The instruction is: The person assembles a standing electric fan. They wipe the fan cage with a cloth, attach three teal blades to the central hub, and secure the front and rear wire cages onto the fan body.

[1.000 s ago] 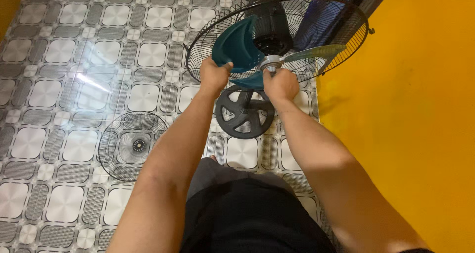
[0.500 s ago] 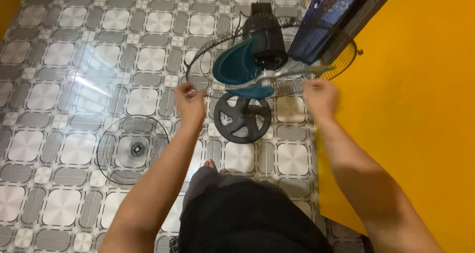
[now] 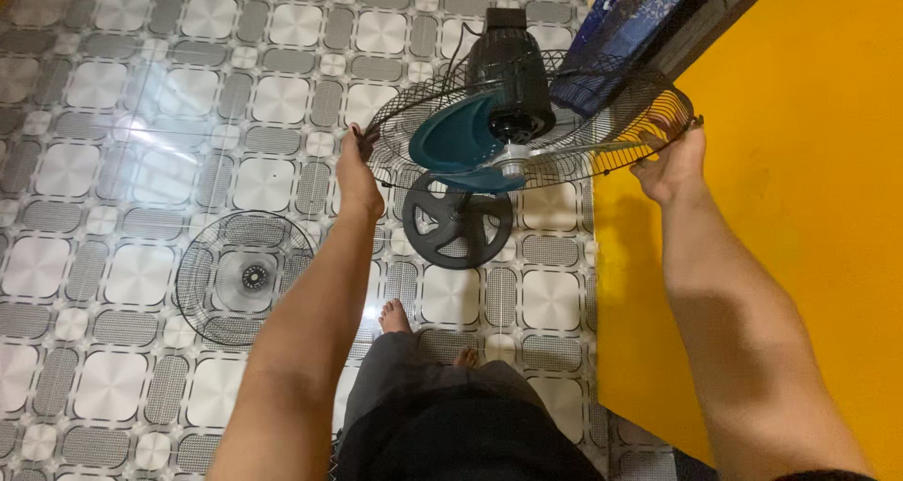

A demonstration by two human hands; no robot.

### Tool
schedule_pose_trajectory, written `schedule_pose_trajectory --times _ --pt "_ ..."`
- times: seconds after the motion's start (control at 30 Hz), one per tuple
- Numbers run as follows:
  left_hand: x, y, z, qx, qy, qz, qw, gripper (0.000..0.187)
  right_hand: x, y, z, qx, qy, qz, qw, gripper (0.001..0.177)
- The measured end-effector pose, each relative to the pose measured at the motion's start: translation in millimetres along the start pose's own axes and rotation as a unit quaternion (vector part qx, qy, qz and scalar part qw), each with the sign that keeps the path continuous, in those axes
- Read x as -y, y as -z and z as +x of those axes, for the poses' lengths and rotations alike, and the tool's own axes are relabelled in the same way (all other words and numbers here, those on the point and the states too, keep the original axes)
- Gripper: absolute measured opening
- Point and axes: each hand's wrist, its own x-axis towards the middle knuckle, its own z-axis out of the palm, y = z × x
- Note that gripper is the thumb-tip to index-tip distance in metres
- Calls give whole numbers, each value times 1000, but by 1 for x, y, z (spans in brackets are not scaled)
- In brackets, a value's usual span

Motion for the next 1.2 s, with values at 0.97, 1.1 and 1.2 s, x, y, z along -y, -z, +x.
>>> schedule_pose_trajectory --times 0.97,1.1,1.2 --pt "-73 -18 106 20 61 118 991 83 -41 -47 15 -34 30 34 998 91" --pt "-87 -33 73 -66 89 171 979 101 -53 -43 11 -107 13 39 993 107" --pt "-90 -27 59 -34 71 167 983 99 -63 -37 7 -125 0 25 992 109"
